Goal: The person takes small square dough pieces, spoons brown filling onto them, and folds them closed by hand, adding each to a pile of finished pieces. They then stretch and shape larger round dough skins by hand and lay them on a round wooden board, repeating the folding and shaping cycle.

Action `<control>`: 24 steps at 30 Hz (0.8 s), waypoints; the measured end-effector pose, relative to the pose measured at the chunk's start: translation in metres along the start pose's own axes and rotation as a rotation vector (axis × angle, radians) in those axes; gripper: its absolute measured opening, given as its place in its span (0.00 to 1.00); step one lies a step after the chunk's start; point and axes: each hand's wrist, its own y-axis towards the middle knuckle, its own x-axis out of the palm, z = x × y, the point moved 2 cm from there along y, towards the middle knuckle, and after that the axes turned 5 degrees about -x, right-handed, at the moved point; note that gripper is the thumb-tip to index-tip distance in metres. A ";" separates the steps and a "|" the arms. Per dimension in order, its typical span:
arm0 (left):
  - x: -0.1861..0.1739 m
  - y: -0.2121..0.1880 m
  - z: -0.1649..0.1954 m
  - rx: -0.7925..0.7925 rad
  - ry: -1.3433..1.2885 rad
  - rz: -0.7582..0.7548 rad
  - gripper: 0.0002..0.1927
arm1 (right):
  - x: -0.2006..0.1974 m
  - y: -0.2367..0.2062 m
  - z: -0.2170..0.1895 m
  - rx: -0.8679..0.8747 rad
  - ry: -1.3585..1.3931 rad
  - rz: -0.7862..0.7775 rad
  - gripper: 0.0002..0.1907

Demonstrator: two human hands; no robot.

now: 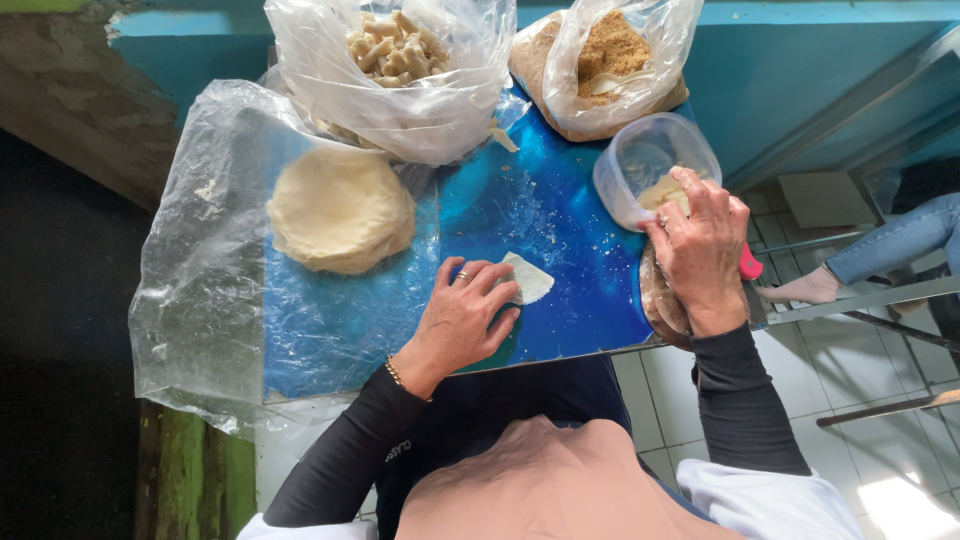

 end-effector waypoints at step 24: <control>-0.001 0.001 0.001 0.000 -0.004 -0.001 0.13 | 0.013 0.002 0.009 0.226 0.290 -0.021 0.13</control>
